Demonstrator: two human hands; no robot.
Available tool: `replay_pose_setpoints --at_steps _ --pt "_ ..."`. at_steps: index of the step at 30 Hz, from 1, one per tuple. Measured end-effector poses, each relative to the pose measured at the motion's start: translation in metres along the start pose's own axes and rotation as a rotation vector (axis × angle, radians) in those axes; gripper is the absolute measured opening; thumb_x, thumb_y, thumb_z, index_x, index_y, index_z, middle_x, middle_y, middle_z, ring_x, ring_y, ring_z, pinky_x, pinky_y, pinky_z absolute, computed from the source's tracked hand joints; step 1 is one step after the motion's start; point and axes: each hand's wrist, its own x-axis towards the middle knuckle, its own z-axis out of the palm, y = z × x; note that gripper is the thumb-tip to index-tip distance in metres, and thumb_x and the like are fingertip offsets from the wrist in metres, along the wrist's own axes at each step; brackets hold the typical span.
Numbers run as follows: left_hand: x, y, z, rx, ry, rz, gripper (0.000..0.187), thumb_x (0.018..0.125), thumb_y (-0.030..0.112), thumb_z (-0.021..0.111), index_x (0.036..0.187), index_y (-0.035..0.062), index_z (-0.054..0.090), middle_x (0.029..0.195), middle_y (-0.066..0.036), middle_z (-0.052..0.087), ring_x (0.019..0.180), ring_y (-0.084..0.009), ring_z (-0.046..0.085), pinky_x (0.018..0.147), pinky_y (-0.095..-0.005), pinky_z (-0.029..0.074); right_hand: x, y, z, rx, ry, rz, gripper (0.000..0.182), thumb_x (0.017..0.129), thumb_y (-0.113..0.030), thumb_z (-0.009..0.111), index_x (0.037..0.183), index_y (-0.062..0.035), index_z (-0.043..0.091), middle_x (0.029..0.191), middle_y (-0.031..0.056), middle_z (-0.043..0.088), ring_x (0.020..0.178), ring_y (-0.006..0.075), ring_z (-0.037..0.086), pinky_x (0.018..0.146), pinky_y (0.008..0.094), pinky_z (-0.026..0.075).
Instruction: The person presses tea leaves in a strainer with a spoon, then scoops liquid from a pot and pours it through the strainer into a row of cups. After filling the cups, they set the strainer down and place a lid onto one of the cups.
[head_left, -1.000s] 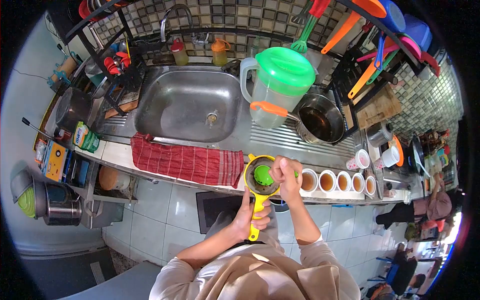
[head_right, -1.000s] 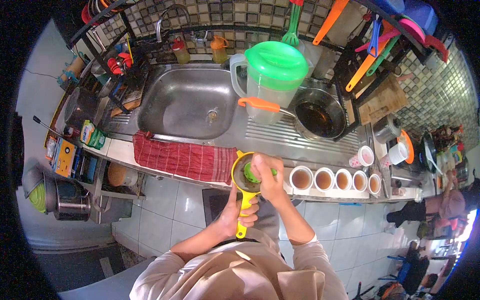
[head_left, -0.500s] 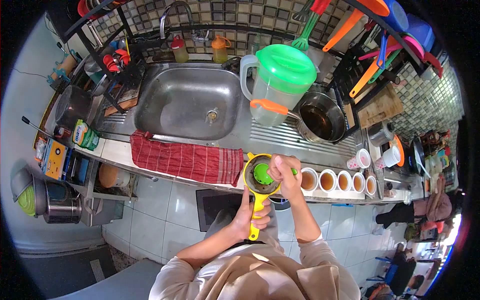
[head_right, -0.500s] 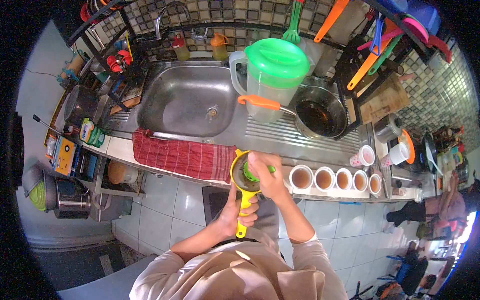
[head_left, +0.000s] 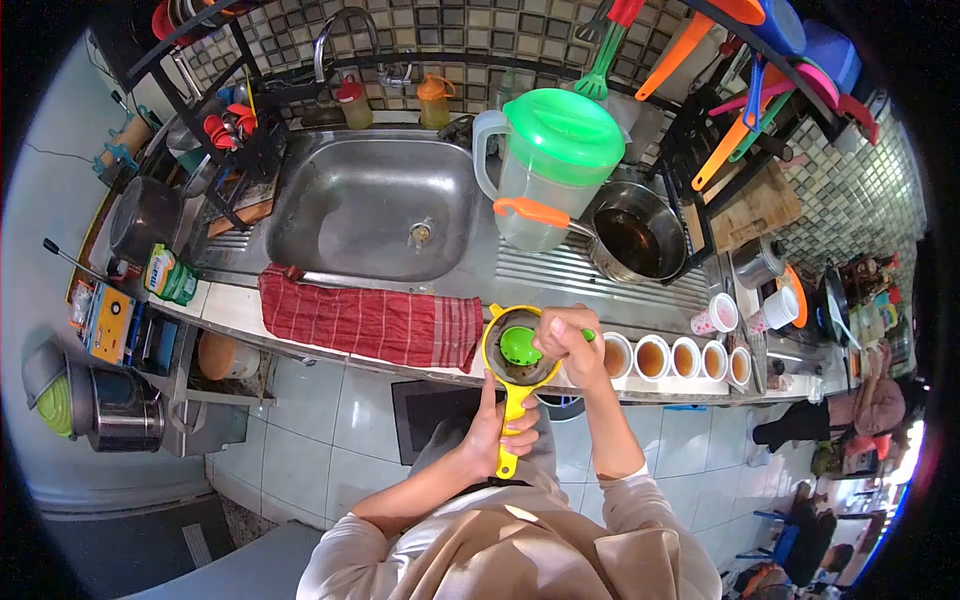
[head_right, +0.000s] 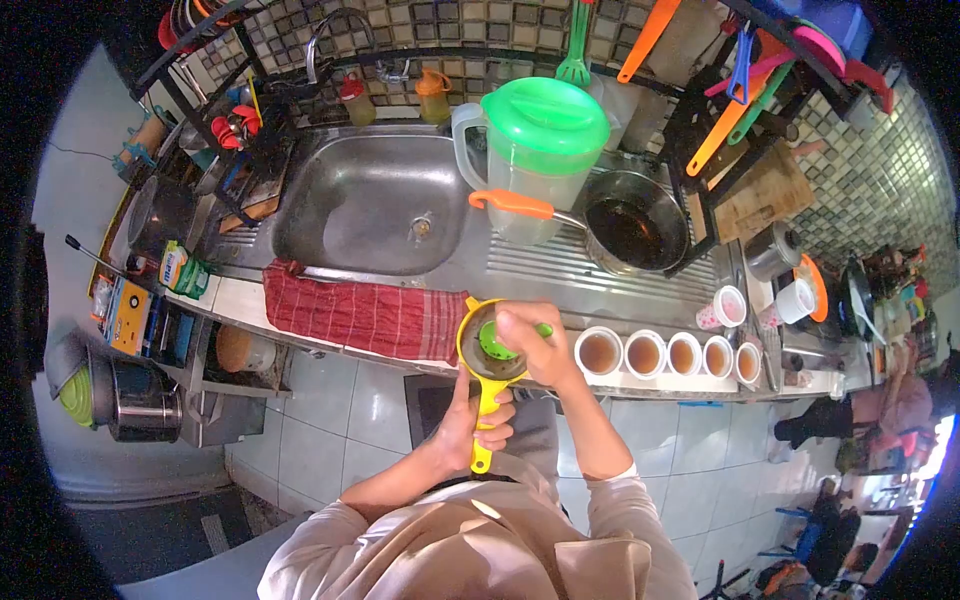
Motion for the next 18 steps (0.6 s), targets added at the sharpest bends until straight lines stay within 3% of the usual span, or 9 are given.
replay_pose_setpoints --at_steps 5,7,8,11,13,18 --pt "0.000 0.001 -0.001 0.018 -0.001 0.005 0.062 0.073 0.074 0.026 0.075 0.0132 0.039 0.052 0.007 0.027 0.038 -0.0044 0.022 0.035 -0.0186 0.016 -0.023 0.012 0.000 -0.013 0.137 -0.119 0.044 0.084 -0.029 0.044 0.050 -0.0041 0.031 0.045 -0.0008 0.025 0.039 0.0102 0.021 0.039 0.0250 0.018" --pt "0.000 0.001 -0.001 0.015 -0.004 0.005 0.062 0.073 0.074 0.026 0.075 0.0132 0.039 0.052 0.007 0.027 0.038 -0.0044 0.021 0.035 -0.0187 0.017 -0.029 0.009 -0.005 -0.166 -0.008 -0.238 0.042 0.085 -0.028 0.042 0.055 0.0007 0.043 0.051 0.0065 0.046 0.044 0.0155 0.044 0.044 0.0288 0.034" --pt "0.000 0.001 -0.001 0.014 -0.004 0.005 0.062 0.073 0.074 0.026 0.075 0.0132 0.039 0.052 0.007 0.027 0.038 -0.0044 0.021 0.035 -0.0187 0.017 -0.031 0.011 -0.004 -0.165 -0.008 -0.237 0.042 0.085 -0.028 0.042 0.055 0.0007 0.043 0.051 0.0065 0.046 0.044 0.0155 0.044 0.044 0.0288 0.034" --pt "0.001 0.001 -0.002 -0.004 -0.015 0.000 0.062 0.073 0.074 0.025 0.075 0.0132 0.039 0.052 0.006 0.027 0.038 -0.0044 0.021 0.035 -0.0188 0.017 -0.033 0.014 0.000 -0.100 0.055 -0.404 0.048 0.087 -0.033 0.038 0.050 -0.0025 0.036 0.049 0.0057 0.043 0.042 0.0172 0.040 0.042 0.0290 0.032" --pt "0.001 0.001 -0.003 -0.007 -0.023 -0.008 0.062 0.073 0.074 0.025 0.075 0.0132 0.039 0.052 0.006 0.027 0.038 -0.0044 0.021 0.036 -0.0188 0.017 -0.032 0.012 0.002 0.105 0.200 -0.417 0.050 0.088 -0.040 0.034 0.051 -0.0075 0.027 0.043 -0.0006 0.023 0.037 0.0119 0.021 0.038 0.0282 0.017" --pt "0.003 0.002 -0.009 -0.008 -0.076 -0.014 0.060 0.072 0.074 0.029 0.075 0.0147 0.039 0.053 0.006 0.028 0.039 -0.0051 0.023 0.037 -0.0187 0.019 -0.037 0.017 -0.005 0.283 0.375 -0.412 0.045 0.088 -0.041 0.029 0.056 -0.0089 0.029 0.045 -0.0006 0.025 0.039 0.0109 0.018 0.041 0.0271 0.017"
